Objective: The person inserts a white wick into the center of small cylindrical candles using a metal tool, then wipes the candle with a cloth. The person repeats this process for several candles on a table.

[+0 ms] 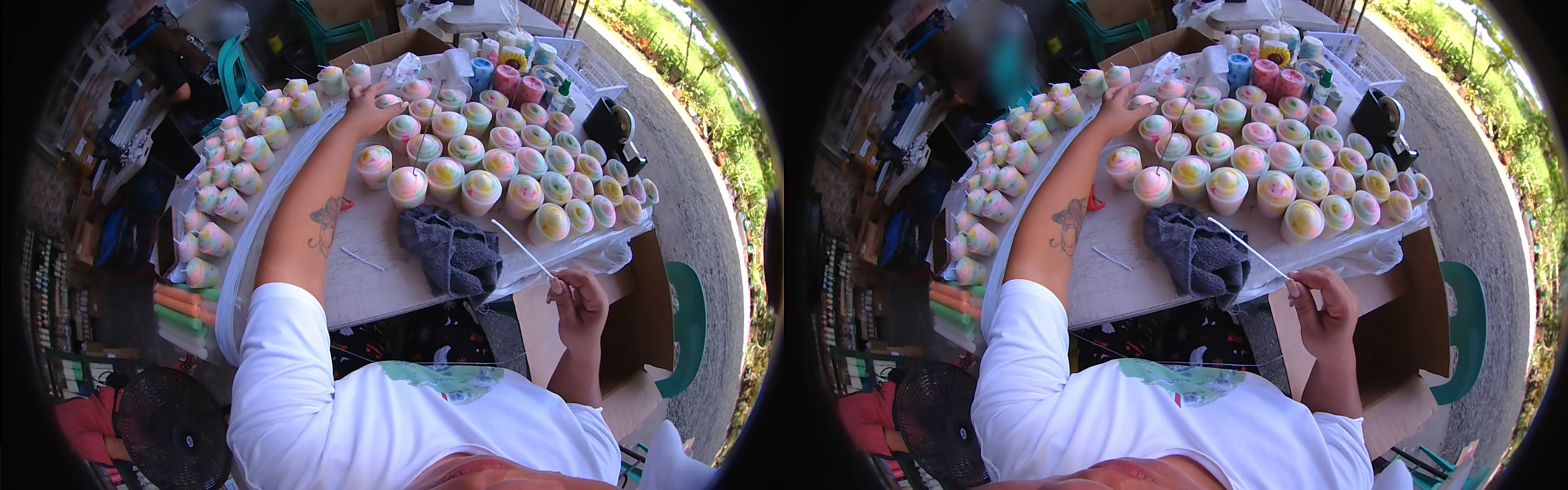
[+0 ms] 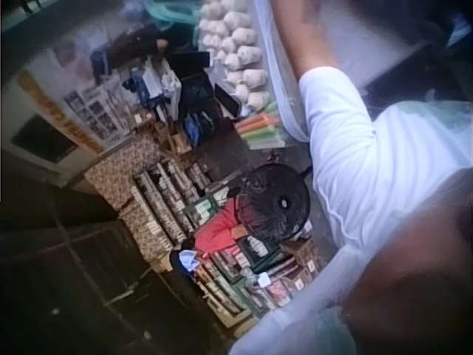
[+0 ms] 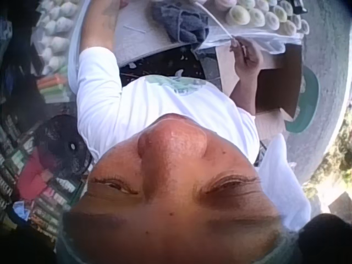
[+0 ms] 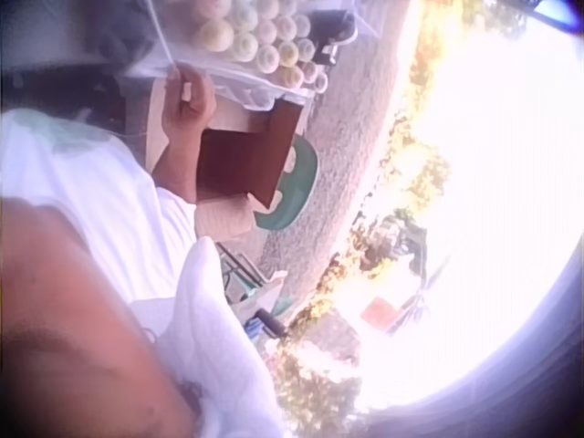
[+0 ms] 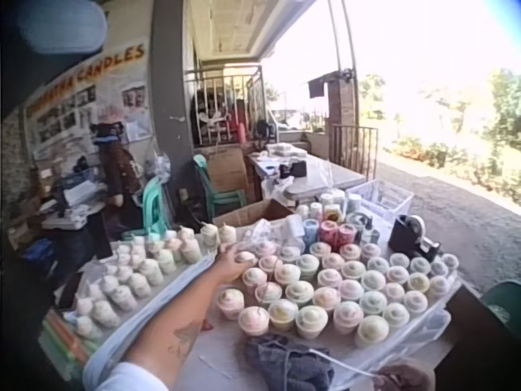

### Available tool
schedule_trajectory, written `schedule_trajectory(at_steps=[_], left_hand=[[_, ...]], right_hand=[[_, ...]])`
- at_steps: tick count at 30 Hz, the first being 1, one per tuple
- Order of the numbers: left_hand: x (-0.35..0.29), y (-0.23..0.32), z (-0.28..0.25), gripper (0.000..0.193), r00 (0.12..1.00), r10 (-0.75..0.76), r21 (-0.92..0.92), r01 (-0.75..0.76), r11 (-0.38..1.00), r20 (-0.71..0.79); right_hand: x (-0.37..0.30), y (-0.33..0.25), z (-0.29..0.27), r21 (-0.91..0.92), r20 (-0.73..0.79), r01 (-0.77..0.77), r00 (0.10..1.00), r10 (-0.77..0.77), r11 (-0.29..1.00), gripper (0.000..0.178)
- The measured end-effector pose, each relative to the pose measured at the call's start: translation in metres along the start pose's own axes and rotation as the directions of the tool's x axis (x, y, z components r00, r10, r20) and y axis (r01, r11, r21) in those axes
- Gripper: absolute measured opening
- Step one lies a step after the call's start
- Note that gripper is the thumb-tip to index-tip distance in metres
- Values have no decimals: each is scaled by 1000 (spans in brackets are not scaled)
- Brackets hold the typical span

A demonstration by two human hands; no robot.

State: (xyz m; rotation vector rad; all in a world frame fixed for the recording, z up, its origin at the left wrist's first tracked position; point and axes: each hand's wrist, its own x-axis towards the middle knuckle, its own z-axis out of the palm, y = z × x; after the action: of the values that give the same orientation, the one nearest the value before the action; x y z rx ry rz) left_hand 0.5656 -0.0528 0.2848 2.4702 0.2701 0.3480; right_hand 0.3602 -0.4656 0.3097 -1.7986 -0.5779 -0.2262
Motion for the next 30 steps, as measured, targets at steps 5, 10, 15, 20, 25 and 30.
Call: schedule_trajectory(at_steps=[5, 10, 15, 20, 25, 30], left_hand=[[-31, 17, -8, 55, 936, 133, 123, -182, 976, 326], [-32, 35, -15, 59, 862, 114, 68, -169, 983, 494], [-32, 31, -8, 58, 897, 184, 71, -231, 970, 401], [-51, 28, -58, 47, 985, 175, -321, -168, 932, -8], [-163, 42, -114, 46, 997, 35, -989, 57, 137, 63], [-282, 33, -105, 55, 977, -31, -975, 208, -84, 211]], right_hand=[[-2, 6, -3, 20, -33, -46, 998, 46, 999, 7], [0, 3, 1, 1, -26, -6, 1000, 6, 1000, 7], [0, -9, 7, -46, -13, 11, 1000, -12, 999, 9], [2, -26, 10, -163, -5, 156, 987, -159, 974, 10], [2, -56, 28, -125, 62, 303, 953, -297, 945, 11], [-3, -85, 56, -39, 235, 428, 882, -408, 903, 13]])
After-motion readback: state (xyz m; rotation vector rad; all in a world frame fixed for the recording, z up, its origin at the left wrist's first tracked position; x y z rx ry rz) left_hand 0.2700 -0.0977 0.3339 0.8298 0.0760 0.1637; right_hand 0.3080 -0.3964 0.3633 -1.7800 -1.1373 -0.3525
